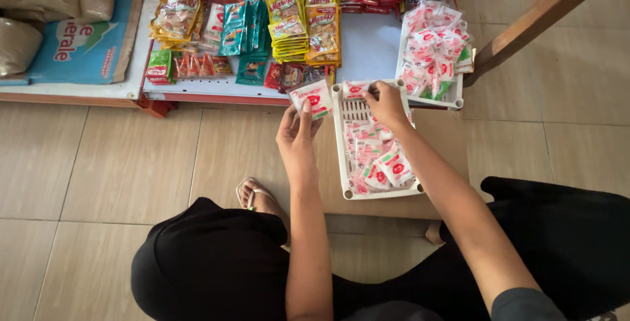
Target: The person sits and repeatedly picks up small snack packets from a white plastic basket, inspects them, and places them into a second basket. The person handles the packets one at a time throughout the clip.
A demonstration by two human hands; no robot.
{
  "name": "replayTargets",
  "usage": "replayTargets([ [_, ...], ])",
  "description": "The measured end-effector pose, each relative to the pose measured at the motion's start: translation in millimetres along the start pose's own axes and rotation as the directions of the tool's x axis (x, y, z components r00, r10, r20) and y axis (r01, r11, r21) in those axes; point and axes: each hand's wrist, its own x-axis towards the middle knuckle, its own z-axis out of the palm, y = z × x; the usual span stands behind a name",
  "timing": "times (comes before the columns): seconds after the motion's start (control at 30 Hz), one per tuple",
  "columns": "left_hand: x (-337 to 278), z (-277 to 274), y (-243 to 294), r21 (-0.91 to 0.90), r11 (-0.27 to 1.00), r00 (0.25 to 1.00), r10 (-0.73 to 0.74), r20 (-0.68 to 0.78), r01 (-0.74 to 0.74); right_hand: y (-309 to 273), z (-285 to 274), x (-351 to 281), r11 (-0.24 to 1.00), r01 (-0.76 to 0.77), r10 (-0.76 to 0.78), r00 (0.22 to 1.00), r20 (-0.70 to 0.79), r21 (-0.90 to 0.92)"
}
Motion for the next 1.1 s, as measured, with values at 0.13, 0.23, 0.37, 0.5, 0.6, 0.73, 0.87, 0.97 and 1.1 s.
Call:
replayTargets([
  [0.13, -2.0, 0.4, -0.9, -0.003, 1.000, 1.000, -0.015, 0.022, 0.015, 1.9, -2.2, -2.8, 1.000, -0.011, 0.011, 1.000, 0.011, 0.022],
  [0.23, -1.2, 1.3, -0.9, 0.006, 1.000, 1.000, -0.014, 0.022, 0.014, -1.6, -7.1, -3.5, 0.998, -0.031, 0.031, 1.000, 0.005, 0.062],
  [0.37, -2.5, 1.7, 1.0, 0.013, 1.000, 1.000, -0.017, 0.020, 0.017, -11.8, -31.2, 6.4, 1.000, 0.016, -0.016, 0.999, 0.032, -0.009],
  [0.5, -1.8, 3.7, 2.4, 0.017, 0.999, 0.999, -0.032, -0.001, 0.032, -23.0, -74.6, 14.9, 0.999, 0.041, -0.041, 0.997, 0.058, -0.010],
  [0.6, -1.4, 3.6, 1.2, 0.016, 0.999, 0.999, -0.037, 0.031, 0.036, -25.9, -106.8, 3.6, 0.997, 0.077, -0.077, 0.994, 0.072, -0.008],
  [0.73, 0.4, 0.3, 0.4, 0.025, 0.999, 0.999, -0.040, 0.032, 0.039, -22.8, -124.6, -22.8, 0.998, -0.041, 0.037, 0.997, 0.070, 0.050],
  [0.87, 1.6, -8.6, -3.6, 0.053, 0.998, 0.999, -0.030, 0.009, 0.030, -18.9, -100.0, -32.5, 0.947, 0.254, -0.228, 0.963, 0.142, -0.198],
  [0.97, 7.7, -18.4, -12.7, 0.149, 0.988, 0.999, -0.038, 0.009, 0.036, -18.3, -90.6, -45.4, 0.731, 0.481, -0.468, 0.869, 0.158, -0.484],
  [1.1, 15.6, -36.4, -38.8, 0.207, 0.975, 0.996, -0.085, 0.036, 0.076, -14.1, -104.5, -49.8, 0.859, 0.071, 0.005, 0.989, 0.148, -0.507],
])
